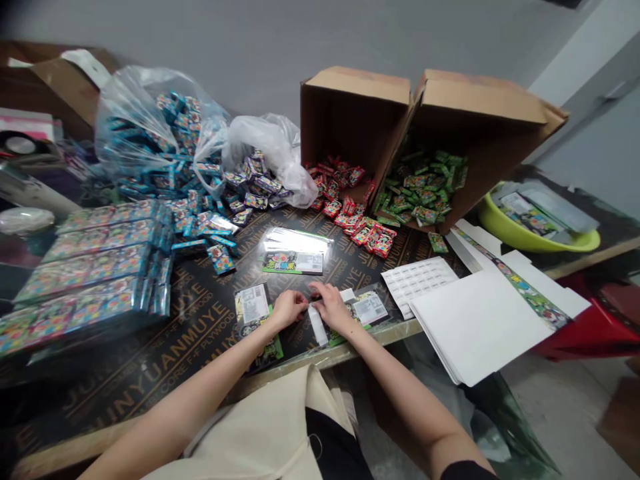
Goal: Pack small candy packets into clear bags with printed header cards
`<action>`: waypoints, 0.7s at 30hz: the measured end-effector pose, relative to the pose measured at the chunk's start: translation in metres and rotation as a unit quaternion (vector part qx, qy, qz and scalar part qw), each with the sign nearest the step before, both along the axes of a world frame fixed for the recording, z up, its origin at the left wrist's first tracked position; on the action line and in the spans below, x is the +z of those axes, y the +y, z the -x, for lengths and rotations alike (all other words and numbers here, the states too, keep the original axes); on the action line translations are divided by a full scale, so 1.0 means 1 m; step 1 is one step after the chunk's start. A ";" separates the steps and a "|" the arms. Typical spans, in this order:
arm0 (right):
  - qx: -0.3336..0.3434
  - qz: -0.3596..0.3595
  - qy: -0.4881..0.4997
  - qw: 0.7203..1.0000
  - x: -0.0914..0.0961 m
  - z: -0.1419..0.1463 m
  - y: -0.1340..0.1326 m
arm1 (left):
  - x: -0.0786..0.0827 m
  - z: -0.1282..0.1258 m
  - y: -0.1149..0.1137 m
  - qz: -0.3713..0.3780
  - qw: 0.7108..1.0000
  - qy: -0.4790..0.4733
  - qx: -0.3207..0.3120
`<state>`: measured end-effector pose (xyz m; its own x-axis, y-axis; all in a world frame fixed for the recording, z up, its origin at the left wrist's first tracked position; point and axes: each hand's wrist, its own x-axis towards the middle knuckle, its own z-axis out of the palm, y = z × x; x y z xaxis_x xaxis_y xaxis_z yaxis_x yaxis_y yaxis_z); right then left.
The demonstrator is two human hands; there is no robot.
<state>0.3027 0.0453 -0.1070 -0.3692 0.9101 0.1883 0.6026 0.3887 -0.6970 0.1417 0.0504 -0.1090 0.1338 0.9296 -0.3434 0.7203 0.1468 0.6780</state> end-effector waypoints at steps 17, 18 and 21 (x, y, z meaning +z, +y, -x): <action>-0.095 0.021 0.111 0.989 -0.010 0.009 -0.010 | 0.043 0.124 0.001 -0.113 0.985 0.085 0.102; -0.104 0.018 0.113 0.988 -0.009 0.010 -0.009 | 0.042 0.130 -0.001 -0.110 0.986 0.081 0.098; -0.113 0.008 0.112 0.987 -0.007 0.011 -0.007 | 0.040 0.136 -0.007 -0.124 0.987 0.055 0.088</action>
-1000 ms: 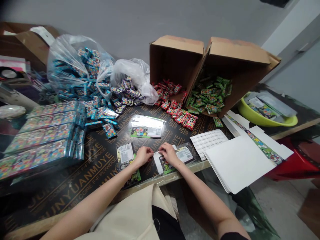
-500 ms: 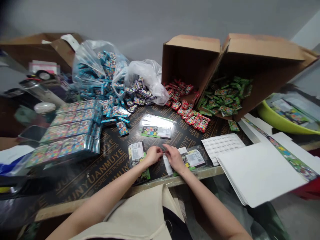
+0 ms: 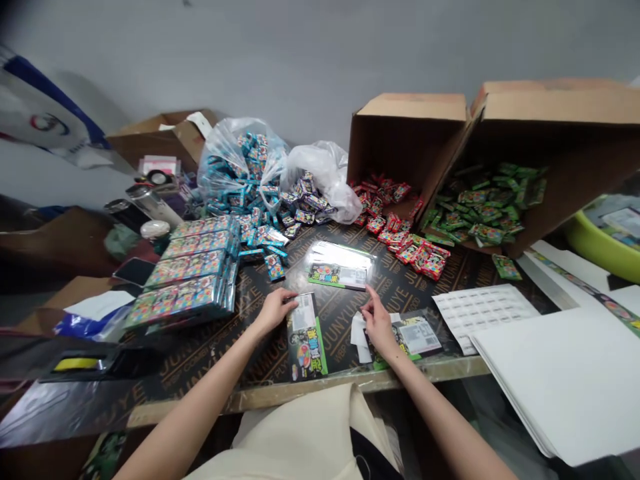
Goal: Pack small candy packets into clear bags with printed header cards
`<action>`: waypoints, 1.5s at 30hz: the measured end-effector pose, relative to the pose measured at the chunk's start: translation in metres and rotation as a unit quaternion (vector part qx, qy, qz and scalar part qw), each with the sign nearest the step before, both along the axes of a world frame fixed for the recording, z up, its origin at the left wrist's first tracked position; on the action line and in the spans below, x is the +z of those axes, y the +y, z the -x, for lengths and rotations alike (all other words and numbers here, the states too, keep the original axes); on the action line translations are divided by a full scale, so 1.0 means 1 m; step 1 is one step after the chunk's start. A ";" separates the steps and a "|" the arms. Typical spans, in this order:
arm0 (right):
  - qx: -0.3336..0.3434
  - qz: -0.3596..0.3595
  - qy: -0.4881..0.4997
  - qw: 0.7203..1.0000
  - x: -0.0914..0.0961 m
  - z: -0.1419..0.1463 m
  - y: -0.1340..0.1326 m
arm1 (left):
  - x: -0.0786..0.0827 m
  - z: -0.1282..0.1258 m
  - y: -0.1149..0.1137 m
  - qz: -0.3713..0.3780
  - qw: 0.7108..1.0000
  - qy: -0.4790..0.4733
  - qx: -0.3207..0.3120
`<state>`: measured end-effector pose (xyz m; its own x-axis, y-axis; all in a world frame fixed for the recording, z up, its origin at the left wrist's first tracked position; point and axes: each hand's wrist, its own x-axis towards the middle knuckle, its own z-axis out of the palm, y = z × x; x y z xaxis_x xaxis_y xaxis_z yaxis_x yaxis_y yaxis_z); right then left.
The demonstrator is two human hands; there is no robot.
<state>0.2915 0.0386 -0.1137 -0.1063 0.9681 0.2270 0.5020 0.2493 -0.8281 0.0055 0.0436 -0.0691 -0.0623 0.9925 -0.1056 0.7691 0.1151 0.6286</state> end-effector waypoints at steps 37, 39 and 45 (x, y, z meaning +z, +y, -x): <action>0.316 0.245 0.176 0.900 0.129 0.109 0.033 | 0.060 -0.023 -0.048 -0.173 0.975 -0.141 -0.009; 0.314 0.231 0.169 0.905 0.124 0.110 0.033 | 0.059 -0.027 -0.047 -0.177 0.975 -0.131 0.016; 0.196 0.245 0.232 0.921 0.109 0.115 0.026 | 0.063 -0.029 -0.043 -0.170 0.978 -0.115 -0.028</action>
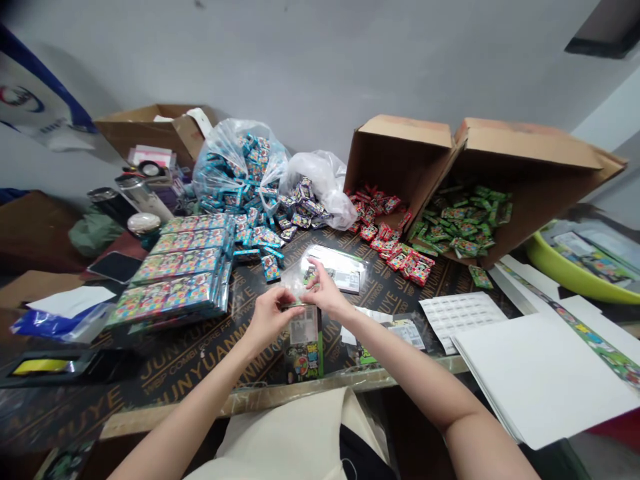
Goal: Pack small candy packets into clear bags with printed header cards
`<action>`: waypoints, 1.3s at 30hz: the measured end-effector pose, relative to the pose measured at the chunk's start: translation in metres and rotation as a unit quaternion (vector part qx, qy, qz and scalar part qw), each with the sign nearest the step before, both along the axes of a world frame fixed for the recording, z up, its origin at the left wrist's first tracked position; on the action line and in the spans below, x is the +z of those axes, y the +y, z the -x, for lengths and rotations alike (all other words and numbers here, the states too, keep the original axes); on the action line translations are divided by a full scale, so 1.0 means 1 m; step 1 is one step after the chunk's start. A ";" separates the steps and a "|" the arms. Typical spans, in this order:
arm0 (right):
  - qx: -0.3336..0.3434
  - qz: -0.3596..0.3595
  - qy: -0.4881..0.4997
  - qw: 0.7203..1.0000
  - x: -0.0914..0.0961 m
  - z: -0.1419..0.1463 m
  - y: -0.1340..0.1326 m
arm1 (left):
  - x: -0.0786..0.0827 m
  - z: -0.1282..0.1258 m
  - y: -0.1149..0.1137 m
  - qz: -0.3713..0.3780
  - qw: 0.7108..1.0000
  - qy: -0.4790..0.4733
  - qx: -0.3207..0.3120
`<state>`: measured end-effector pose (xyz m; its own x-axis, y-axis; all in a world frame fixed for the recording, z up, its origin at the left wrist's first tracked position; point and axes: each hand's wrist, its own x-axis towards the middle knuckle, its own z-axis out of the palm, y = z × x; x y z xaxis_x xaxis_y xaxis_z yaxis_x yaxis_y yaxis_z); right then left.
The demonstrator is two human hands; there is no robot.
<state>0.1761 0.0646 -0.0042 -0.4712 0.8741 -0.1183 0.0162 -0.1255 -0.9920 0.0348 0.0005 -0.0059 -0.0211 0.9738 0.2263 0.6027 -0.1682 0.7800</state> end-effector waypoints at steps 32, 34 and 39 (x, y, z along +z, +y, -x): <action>-0.050 -0.306 -0.117 0.943 0.023 -0.016 -0.004 | -0.002 0.027 -0.022 -0.066 0.996 -0.053 -0.029; -0.016 -0.300 -0.112 0.947 0.035 -0.012 -0.001 | -0.002 0.028 -0.022 -0.077 0.995 -0.055 -0.039; 0.142 -0.179 -0.096 0.969 0.042 0.008 0.001 | 0.001 0.030 -0.020 -0.052 0.994 -0.073 -0.055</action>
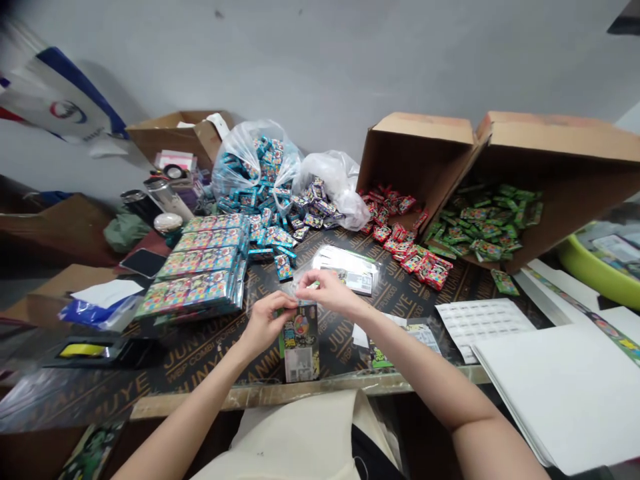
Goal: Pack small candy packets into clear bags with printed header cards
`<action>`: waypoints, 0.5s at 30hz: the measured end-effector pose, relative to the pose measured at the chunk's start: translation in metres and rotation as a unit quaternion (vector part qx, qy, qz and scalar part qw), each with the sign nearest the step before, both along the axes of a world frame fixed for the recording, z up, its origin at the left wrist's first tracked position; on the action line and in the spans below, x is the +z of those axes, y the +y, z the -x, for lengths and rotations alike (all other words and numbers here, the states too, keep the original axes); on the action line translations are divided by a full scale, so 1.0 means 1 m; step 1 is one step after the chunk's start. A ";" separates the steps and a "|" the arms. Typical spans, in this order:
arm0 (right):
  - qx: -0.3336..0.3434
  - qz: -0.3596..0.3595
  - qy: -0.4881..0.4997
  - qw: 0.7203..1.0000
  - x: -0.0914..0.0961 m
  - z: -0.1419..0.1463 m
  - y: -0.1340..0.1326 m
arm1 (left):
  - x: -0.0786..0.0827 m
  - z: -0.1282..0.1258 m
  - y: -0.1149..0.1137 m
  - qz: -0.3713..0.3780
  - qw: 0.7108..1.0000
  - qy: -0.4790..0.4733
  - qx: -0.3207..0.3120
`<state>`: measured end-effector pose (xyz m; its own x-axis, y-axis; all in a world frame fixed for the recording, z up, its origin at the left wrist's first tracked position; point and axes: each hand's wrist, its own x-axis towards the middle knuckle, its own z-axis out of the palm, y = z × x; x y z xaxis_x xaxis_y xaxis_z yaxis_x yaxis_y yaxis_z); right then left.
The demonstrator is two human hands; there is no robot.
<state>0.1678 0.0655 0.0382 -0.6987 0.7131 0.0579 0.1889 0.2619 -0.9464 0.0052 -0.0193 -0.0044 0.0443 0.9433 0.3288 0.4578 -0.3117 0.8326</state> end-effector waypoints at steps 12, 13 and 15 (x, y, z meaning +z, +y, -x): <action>0.053 0.096 -0.017 0.994 -0.028 0.017 0.005 | -0.006 0.002 -0.002 0.075 0.993 -0.075 0.051; 0.048 0.095 -0.018 0.994 -0.030 0.016 0.004 | -0.007 0.001 -0.002 0.075 0.993 -0.068 0.058; 0.039 0.099 -0.017 0.994 -0.032 0.015 0.003 | -0.008 -0.002 -0.002 0.074 0.992 -0.063 0.080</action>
